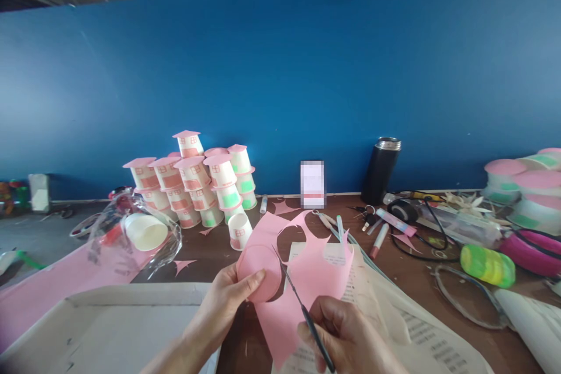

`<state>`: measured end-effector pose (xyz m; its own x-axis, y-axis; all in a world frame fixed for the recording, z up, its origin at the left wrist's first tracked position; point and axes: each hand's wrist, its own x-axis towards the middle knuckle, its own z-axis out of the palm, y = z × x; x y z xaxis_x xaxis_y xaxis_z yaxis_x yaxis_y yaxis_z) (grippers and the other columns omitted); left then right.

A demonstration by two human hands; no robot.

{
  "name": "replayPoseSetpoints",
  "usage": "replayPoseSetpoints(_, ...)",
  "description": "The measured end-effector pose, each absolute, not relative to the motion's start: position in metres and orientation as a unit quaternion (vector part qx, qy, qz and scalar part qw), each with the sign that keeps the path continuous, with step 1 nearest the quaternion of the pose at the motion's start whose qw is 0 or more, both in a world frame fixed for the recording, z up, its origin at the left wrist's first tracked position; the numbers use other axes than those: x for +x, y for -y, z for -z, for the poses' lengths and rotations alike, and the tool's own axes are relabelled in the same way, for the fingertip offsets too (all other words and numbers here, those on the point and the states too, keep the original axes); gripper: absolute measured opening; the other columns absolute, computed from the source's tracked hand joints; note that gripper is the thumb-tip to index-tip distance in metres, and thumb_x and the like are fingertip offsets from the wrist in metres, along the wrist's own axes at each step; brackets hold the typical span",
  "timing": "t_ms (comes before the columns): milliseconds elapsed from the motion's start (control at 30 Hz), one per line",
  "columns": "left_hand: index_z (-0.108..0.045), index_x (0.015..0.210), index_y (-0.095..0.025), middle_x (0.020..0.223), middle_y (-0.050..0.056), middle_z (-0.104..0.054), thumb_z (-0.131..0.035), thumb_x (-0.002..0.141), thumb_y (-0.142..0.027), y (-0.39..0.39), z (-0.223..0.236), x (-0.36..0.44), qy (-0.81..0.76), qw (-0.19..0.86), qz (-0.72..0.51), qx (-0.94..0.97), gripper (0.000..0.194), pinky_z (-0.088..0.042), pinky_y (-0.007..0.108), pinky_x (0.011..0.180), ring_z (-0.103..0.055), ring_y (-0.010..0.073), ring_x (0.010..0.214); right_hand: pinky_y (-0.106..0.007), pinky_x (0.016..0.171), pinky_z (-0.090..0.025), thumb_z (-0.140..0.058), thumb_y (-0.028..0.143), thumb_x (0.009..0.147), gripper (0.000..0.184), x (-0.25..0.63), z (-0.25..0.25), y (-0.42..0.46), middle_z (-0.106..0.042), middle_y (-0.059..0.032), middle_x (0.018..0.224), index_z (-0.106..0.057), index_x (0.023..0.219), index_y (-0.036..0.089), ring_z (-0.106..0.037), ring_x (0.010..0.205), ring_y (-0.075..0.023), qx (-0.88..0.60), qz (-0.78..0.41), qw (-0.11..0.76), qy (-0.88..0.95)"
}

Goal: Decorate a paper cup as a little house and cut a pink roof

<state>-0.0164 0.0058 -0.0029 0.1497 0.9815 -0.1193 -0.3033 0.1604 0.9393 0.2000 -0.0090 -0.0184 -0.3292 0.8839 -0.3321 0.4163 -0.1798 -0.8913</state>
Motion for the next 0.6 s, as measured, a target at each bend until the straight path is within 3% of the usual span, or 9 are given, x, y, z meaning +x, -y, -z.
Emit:
replayPoseSetpoints(433, -0.072, 0.101, -0.011, 0.083, 0.011, -0.073, -0.072, 0.079, -0.041, -0.0051, 0.0063, -0.0169, -0.398, 0.641, -0.513, 0.409, 0.037, -0.048, 0.031, 0.072, -0.065, 0.0212, 0.076, -0.019, 0.032, -0.016, -0.055, 0.071, 0.077, 0.053, 0.2014, 0.022, 0.0078, -0.053, 0.0057, 0.049, -0.045, 0.065, 0.021, -0.026, 0.031, -0.0012, -0.533, -0.545, 0.222, 0.608)
replayPoseSetpoints(600, -0.072, 0.099, -0.012, 0.08, 0.008, -0.072, -0.071, 0.08, -0.039, -0.0054, 0.0061, -0.0169, -0.4, 0.635, -0.52, 0.409, 0.033, -0.049, 0.029, 0.069, -0.063, 0.0189, 0.073, -0.019, 0.031, -0.015, -0.055, 0.066, 0.08, 0.049, 0.2018, 0.0236, 0.0073, -0.053, 0.0055, 0.049, -0.045, 0.064, 0.021, -0.027, 0.03, -0.0008, -0.541, -0.537, 0.215, 0.611)
